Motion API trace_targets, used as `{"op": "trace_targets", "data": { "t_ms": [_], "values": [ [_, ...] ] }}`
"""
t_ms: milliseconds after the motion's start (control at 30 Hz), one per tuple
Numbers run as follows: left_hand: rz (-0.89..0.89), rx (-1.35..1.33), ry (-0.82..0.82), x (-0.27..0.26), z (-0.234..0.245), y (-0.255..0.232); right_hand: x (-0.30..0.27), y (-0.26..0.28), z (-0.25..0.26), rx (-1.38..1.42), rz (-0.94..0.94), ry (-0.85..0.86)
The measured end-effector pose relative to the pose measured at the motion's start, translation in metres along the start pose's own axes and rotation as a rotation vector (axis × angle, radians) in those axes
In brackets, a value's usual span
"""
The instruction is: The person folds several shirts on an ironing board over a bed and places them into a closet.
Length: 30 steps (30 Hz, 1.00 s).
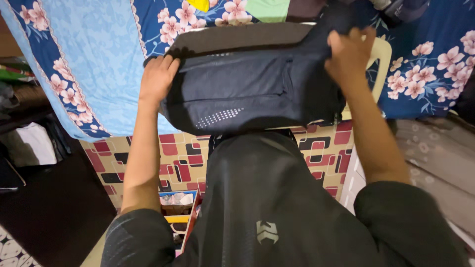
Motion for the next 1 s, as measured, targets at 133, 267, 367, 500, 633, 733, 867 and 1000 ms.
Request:
{"op": "trace_targets", "data": {
  "t_ms": [133,267,367,500,633,733,867,1000],
  "values": [
    [0.081,0.242,-0.013,-0.044,0.002,-0.022,-0.078,0.029,-0.008,0.072,-0.107,0.033],
    [0.192,0.282,0.008,-0.088,-0.027,-0.033,-0.139,0.051,-0.052,0.177,-0.134,0.046],
    [0.224,0.362,0.064,-0.112,-0.056,-0.040,-0.170,0.066,-0.071,0.169,-0.125,-0.004],
    [0.315,0.385,0.051,-0.122,-0.063,-0.047,-0.187,0.085,-0.078,0.301,-0.064,-0.024],
    [0.486,0.266,0.031,-0.114,-0.036,-0.072,-0.202,0.082,-0.096,0.501,-0.189,0.078],
    [0.501,-0.054,-0.056,-0.089,-0.036,-0.118,-0.215,0.036,-0.101,0.727,-0.458,-0.162],
    [0.689,-0.675,-0.033,-0.052,-0.116,-0.204,-0.211,-0.007,-0.100,0.658,-0.533,-0.421],
    [0.936,-1.240,0.324,-0.010,-0.219,-0.296,-0.178,-0.021,-0.118,0.538,-0.463,-0.284]
  ]
}}
Point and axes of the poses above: each hand's wrist, its own x-axis towards the middle knuckle, its own z-axis out of the back of the hand, y = z × x, the point moved 9 cm from there along x, towards the middle knuckle, and after that the axes turned 8 degrees about x, right-handed, at the moved point
